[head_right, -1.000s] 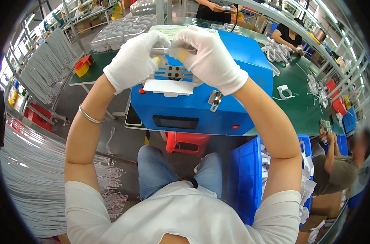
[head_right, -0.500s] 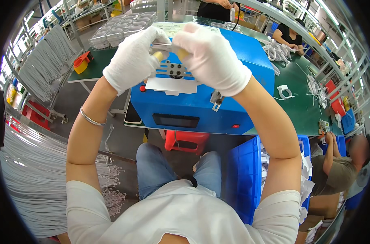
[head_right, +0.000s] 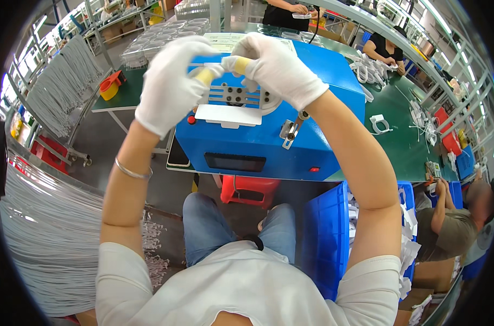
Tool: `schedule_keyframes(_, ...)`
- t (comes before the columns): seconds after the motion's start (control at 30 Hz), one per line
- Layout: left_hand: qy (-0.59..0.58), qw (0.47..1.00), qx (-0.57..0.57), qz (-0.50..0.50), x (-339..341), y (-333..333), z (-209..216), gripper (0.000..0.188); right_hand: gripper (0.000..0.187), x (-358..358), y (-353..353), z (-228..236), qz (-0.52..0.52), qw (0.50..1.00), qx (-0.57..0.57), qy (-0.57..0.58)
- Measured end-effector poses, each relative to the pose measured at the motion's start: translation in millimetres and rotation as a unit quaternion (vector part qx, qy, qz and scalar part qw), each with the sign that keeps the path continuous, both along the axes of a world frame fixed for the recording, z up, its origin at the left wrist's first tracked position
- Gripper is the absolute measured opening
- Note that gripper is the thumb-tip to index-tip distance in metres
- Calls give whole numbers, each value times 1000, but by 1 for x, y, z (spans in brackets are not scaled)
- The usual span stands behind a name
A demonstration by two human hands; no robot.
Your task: Winding and bundling white cables using a machine and placing them in a collection bin.
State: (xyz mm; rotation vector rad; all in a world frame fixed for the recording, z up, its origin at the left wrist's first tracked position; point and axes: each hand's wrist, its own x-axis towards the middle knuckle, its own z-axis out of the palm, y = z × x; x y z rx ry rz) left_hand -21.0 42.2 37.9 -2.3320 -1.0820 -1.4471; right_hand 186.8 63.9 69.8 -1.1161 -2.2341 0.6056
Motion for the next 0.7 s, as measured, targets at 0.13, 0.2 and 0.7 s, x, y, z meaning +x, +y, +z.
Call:
schedule_keyframes(0.13, -304, 940, -156, -12, 0, -19, -30, 25, 45, 16, -6, -6, 59, 970, -120, 205)
schedule_keyframes(0.2, -381, 861, -301, -151, 5, -27, -45, 29, 53, 23, -7, -6, 90, 964, -151, 201)
schedule_keyframes(0.7, -422, 737, -434, -301, 51, -60, -86, 45, 24, 17, -11, -1, 42, 999, -20, -6)
